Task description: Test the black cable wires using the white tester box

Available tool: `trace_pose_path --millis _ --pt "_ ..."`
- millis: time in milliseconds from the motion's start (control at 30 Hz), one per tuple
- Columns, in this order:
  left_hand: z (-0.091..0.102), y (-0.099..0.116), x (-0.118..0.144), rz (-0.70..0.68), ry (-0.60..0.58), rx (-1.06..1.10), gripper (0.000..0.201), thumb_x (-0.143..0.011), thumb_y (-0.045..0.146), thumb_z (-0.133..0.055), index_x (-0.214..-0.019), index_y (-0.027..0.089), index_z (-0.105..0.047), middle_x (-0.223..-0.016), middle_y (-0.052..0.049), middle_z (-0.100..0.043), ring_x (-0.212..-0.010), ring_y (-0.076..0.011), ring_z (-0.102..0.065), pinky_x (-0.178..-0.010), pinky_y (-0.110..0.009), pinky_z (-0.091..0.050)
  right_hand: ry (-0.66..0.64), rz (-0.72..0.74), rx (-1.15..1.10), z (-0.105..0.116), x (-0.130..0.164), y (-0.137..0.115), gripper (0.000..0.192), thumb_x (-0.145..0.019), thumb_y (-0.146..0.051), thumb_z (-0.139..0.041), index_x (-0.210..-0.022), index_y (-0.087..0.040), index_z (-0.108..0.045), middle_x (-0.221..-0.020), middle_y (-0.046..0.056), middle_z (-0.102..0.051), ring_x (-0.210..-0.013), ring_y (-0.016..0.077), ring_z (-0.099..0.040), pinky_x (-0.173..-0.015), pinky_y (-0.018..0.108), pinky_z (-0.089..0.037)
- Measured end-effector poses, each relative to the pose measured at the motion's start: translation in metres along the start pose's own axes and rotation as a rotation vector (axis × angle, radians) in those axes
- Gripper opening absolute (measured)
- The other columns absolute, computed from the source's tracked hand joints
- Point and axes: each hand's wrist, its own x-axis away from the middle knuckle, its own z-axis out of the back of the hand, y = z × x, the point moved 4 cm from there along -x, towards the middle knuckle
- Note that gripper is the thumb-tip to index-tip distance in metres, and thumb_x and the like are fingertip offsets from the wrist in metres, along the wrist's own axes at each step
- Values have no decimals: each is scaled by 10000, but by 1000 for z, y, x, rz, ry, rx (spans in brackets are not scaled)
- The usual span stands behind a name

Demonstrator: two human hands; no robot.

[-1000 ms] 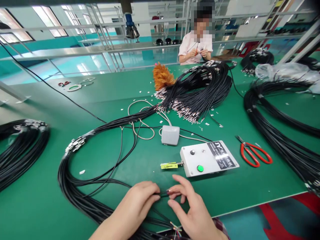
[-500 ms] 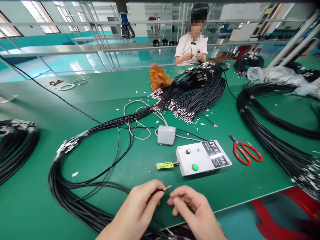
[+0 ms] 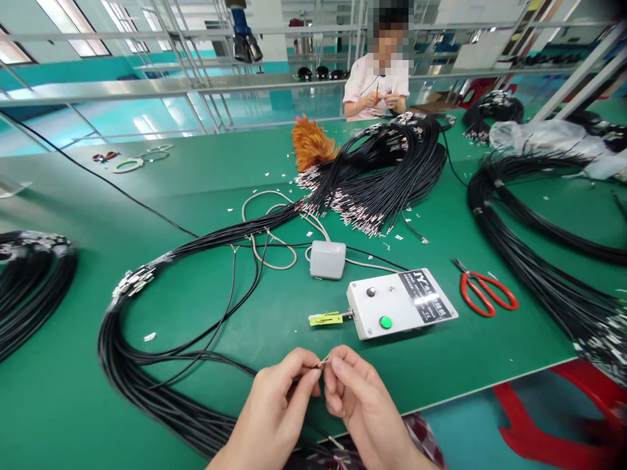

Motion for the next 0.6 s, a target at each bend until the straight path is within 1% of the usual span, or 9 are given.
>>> trace_pose_path --millis 133,233,300,433,533,600 --pt "-1 0 -2 33 9 60 190 -951 283 -485 -811 213 -592 -585 32 -607 -454 -105 -494 -451 -192 -396 38 74 128 5 2 4 422 -748 -529 -776 -808 -167 -568 -590 -58 -533 -485 48 -415 -505 203 -268" --pt "-1 2 -4 36 25 95 198 -941 285 -493 -775 212 -573 -585 26 -614 -440 -102 -483 -436 -191 -387 39 83 172 5 2 4 432 -744 -536 -776 -824 -163 -574 -597 -55 -541 -494 53 -424 -516 206 -283" --pt "-1 4 -4 31 19 112 207 -942 289 -489 -767 212 -571 -579 27 -609 -432 -98 -476 -430 -189 -382 35 75 158 4 1 2 423 -745 -523 -778 -843 -162 -582 -610 -49 -554 -506 58 -436 -524 207 -292" --pt "-2 2 -4 40 -14 107 210 -954 300 -475 -797 210 -581 -602 19 -614 -461 -104 -490 -440 -187 -390 14 84 56 1 -3 -3 356 -779 -473 -758 -855 -168 -591 -626 -41 -565 -545 69 -458 -543 207 -319" --pt "-2 -1 -3 61 -24 87 213 -962 314 -469 -815 209 -582 -654 4 -625 -524 -117 -524 -462 -187 -409 3 56 -9 0 -6 -4 317 -761 -409 -779 -857 -172 -592 -619 -50 -560 -530 62 -448 -535 203 -311" --pt "-1 -1 -3 63 -22 89 216 -962 317 -471 -812 209 -584 -652 5 -617 -528 -119 -525 -461 -188 -407 8 41 -10 1 -6 -3 307 -749 -383 -786 -856 -172 -591 -600 -56 -550 -517 60 -440 -531 202 -303"
